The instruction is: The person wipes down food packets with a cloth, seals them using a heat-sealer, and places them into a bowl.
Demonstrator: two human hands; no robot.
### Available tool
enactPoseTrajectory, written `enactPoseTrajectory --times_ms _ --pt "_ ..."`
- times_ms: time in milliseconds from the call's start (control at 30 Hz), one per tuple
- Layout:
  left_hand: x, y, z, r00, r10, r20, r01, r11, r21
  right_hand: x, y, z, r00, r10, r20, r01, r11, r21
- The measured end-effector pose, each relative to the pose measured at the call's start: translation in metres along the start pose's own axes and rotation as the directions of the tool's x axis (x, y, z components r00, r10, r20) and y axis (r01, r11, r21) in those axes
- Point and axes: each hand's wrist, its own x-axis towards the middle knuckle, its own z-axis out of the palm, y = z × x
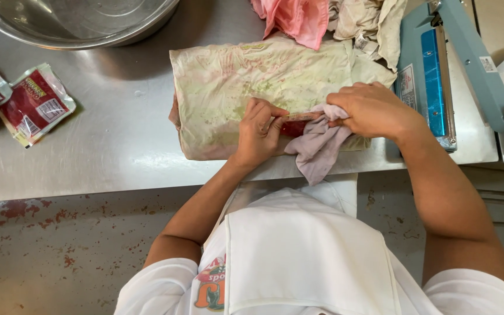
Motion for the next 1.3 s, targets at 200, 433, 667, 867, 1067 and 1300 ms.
enactPoseTrajectory --times_ms 200,433,667,867,1067,1300 --pt "0.002 -0.002 -0.002 0.999 -0.011 0.031 0.012 1.0 -0.019 -0.017 -0.048 -0.017 0.965 -0.089 -0.248 0.088 0.996 -0.018" --pt "-0.002 -0.006 -0.004 1.0 0.009 0.022 -0.009 1.0 0.015 0.035 -0.07 0.009 0.887 -0.28 -0.368 0.258 0.96 -0.109" --pt "0.009 0.014 -0.009 0.999 -0.034 0.004 0.034 0.999 -0.033 0.016 -0.028 0.006 0.973 -0.153 -0.17 0.142 0.987 -0.071" --pt "0.002 0.01 -0.005 0.998 -0.044 0.034 0.045 0.998 -0.04 -0.017 0.017 -0.011 0.993 0.113 0.021 -0.112 0.993 -0.048" --pt "0.003 0.019 -0.017 0.981 -0.134 0.139 0.137 0.99 -0.016 -0.019 0.051 -0.032 0.877 0.185 -0.443 -0.274 0.95 -0.146" --pt "0.002 0.011 -0.015 0.987 -0.141 0.075 0.149 0.982 -0.112 -0.017 -0.041 -0.014 0.917 -0.165 -0.362 0.259 0.938 0.231"
